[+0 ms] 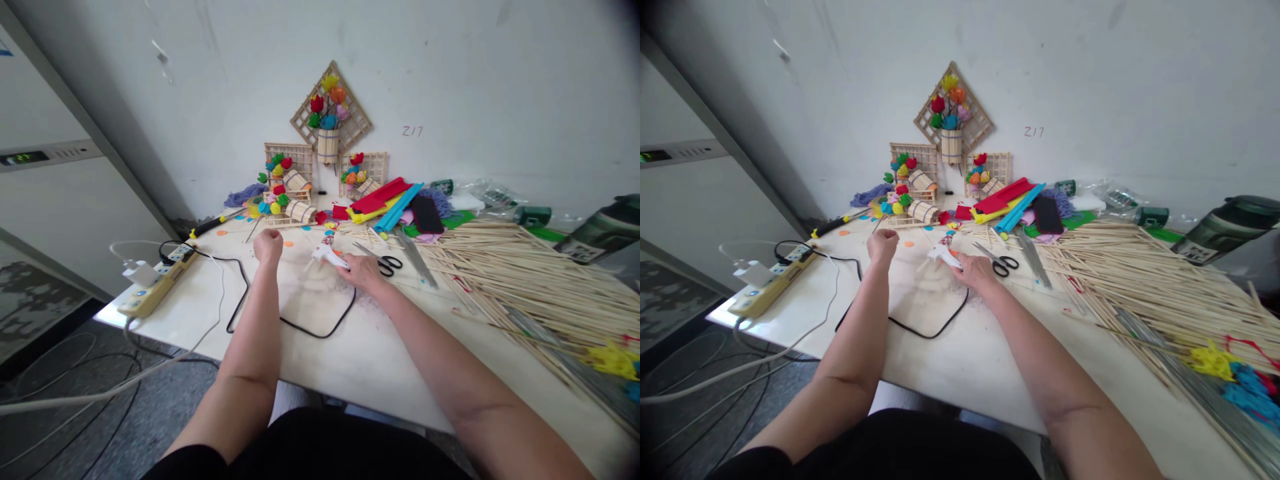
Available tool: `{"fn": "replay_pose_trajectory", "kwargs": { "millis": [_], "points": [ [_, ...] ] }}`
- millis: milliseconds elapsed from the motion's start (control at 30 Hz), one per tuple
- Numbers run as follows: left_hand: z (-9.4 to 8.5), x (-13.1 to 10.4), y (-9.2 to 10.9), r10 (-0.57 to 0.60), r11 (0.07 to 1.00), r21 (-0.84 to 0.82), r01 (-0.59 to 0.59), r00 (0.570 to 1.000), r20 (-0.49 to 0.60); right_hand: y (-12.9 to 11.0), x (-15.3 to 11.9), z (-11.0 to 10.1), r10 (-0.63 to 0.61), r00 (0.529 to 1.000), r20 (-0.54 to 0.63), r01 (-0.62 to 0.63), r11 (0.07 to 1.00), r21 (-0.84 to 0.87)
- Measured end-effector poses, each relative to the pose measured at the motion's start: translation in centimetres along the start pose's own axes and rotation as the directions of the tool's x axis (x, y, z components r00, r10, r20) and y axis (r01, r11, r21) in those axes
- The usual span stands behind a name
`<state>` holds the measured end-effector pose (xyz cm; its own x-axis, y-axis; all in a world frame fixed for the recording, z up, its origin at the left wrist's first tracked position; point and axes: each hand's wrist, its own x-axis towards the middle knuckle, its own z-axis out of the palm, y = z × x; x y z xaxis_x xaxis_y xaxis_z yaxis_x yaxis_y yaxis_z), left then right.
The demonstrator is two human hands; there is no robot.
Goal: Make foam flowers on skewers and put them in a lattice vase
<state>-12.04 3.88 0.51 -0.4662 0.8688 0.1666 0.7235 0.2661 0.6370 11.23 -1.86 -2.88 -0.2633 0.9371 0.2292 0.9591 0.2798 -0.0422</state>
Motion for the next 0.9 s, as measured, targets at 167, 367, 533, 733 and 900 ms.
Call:
{"fn": "replay_pose_trajectory", "kwargs": {
  "millis": [167,367,533,733,900],
  "points": [
    [0.2,0.3,-1.0,-0.07,0.993,0.096,0.064,0.996,0.06,-0.1,0.0,0.2,-0.007,0.999,0.037,0.007,1.0,-0.015],
    [1.9,-0.2,-1.5,0.194,0.864,0.349,-0.362,0.88,0.434,0.0,0.0,0.5,-0.015,0.999,0.047,0.015,1.0,0.0],
    [3.6,-0.6,-1.7,0.123,0.834,0.406,-0.373,0.844,0.522,0.1,-0.1,0.8,-0.031,0.999,0.029,0.031,1.0,-0.005],
    [4.5,-1.1,-1.3,0.177,0.831,0.399,-0.388,0.864,0.471,0.1,-0.1,0.8,0.002,1.0,-0.019,-0.002,1.0,0.006],
    [4.5,-1.4,-0.9,0.254,0.823,0.412,-0.391,0.903,0.347,0.2,-0.2,0.7,0.044,0.995,-0.085,-0.042,0.999,0.029]
  ]
}}
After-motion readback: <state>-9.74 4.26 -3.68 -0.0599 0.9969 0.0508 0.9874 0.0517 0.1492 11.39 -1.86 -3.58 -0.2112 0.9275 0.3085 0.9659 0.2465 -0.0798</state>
